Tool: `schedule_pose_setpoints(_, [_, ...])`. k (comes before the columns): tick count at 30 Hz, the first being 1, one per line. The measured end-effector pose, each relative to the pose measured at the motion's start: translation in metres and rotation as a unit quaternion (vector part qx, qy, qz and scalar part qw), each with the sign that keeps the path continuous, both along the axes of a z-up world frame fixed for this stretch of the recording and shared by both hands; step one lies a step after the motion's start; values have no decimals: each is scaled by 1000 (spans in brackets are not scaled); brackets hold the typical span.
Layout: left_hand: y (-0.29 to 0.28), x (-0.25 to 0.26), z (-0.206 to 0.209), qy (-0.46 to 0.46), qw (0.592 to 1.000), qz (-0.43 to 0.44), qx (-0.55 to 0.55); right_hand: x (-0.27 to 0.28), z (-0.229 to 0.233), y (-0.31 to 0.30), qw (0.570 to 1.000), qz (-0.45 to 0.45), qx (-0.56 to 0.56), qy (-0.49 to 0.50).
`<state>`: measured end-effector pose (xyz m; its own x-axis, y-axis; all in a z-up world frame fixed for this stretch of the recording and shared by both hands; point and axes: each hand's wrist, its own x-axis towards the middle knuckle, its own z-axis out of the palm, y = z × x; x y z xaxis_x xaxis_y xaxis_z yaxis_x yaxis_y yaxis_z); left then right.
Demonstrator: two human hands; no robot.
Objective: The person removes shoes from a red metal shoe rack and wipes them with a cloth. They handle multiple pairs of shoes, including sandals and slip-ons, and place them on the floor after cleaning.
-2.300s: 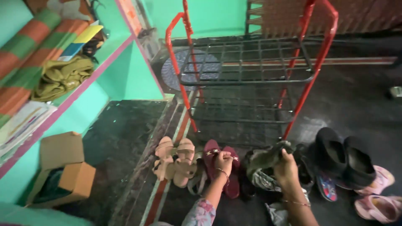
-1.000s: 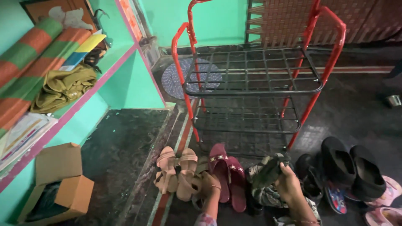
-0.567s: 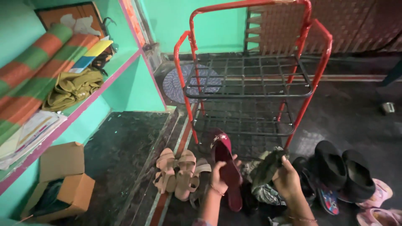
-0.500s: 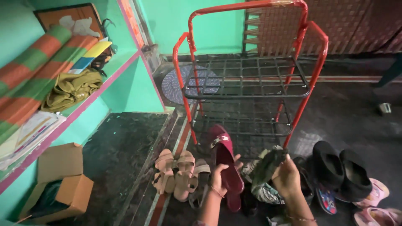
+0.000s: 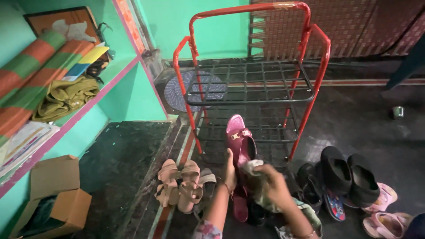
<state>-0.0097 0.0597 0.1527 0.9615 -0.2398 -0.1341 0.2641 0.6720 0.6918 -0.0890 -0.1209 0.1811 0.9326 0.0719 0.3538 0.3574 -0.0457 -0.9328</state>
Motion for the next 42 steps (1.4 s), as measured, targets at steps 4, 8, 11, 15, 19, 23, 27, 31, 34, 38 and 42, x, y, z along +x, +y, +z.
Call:
schedule_pose_setpoints(4, [-18,30,-32,22,995,78,65,-12,19,24,967,-44,-205,-145])
schedule_pose_setpoints(8, [-34,45,-65,-76,996,-40,19,-5,5,18,923,-70,-306,-223])
schedule_pose_setpoints(11, [-41,6,-3,-199,968,-31,148,8,-18,3,905,-95,-334,-248])
schedule_pose_setpoints(15, [-56,-25,26,-262,924,-40,276,14,-20,-9,858,-184,-425,-223])
schedule_pose_setpoints(19, [-63,-24,18,-297,921,-38,249,5,15,-6,866,-206,-397,-224])
schedule_pose_setpoints(23, [-64,-23,25,-289,924,-45,246,14,-1,-11,896,-212,-336,-198])
schedule_pose_setpoints(27, [-57,-10,34,-310,905,3,290,11,-25,-7,950,-128,-272,-88])
schedule_pose_setpoints(31, [-43,30,7,-318,890,95,311,-4,-13,14,924,-121,-248,-265])
schedule_pose_setpoints(34, [-26,54,-2,-177,929,175,273,-18,12,23,923,-71,-264,-270])
schedule_pose_setpoints(38, [-6,53,20,-67,989,129,11,-17,7,28,908,-61,-292,-293])
schedule_pose_setpoints(42, [-1,43,37,-5,990,141,-1,-5,-26,19,883,-154,-282,-342])
